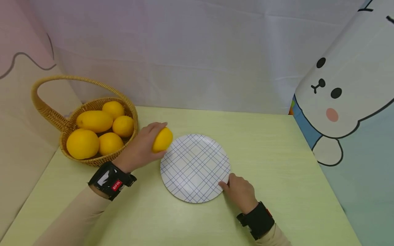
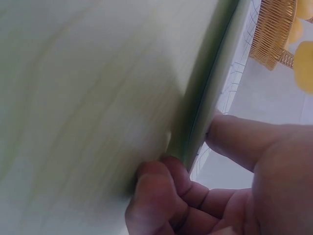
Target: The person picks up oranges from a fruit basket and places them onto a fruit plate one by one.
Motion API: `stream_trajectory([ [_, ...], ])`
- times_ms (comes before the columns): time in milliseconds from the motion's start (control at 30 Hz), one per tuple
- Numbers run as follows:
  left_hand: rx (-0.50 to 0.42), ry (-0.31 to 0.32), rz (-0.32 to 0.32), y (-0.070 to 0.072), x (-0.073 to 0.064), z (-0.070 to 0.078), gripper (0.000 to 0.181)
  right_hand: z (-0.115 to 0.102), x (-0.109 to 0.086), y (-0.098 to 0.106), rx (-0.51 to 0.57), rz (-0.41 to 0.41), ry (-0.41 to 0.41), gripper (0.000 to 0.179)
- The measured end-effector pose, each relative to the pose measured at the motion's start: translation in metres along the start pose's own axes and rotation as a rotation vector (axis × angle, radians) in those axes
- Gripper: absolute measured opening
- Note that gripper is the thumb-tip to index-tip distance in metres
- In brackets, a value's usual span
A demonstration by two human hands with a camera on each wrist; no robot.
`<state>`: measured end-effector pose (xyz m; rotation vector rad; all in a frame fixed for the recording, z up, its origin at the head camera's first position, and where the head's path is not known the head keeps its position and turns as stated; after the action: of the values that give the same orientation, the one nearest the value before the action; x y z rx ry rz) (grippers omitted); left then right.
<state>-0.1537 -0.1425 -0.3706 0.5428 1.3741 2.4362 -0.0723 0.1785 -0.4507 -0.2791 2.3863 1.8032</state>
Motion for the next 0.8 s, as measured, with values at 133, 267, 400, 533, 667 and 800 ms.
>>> stream_trajectory([
  [133,0.015,-0.041,-0.092,-0.014,0.013,0.006,0.086,-0.001,0.001,0.0,-0.002,-0.009,-0.004,0.035],
  [267,0.035,-0.079,-0.152,-0.029,0.026,0.011,0.085,-0.002,0.001,0.001,0.005,-0.026,-0.015,0.035],
  [400,0.034,-0.12,-0.185,-0.045,0.041,0.016,0.086,-0.003,0.001,0.0,0.005,-0.031,-0.017,0.035],
  [533,0.03,-0.154,-0.191,-0.062,0.058,0.02,0.088,-0.002,0.001,0.001,0.001,-0.022,-0.007,0.035],
  [667,0.041,-0.167,-0.207,-0.075,0.072,0.027,0.085,-0.001,0.001,0.001,0.004,-0.012,0.002,0.035],
  [800,0.055,-0.203,-0.25,-0.084,0.081,0.035,0.081,0.0,0.001,0.001,0.01,-0.026,-0.003,0.035],
])
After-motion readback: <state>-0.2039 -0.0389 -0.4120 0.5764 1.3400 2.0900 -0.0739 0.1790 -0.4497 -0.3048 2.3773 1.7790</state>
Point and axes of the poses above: each hand's wrist, its own x-axis towards the middle knuckle, its own y-axis out of the back of the hand, z = x × y, the point moved 1 cm from there along x, towards the middle knuckle, and after that the axes turned 2 degrees about -z, right-handed, at the moved point
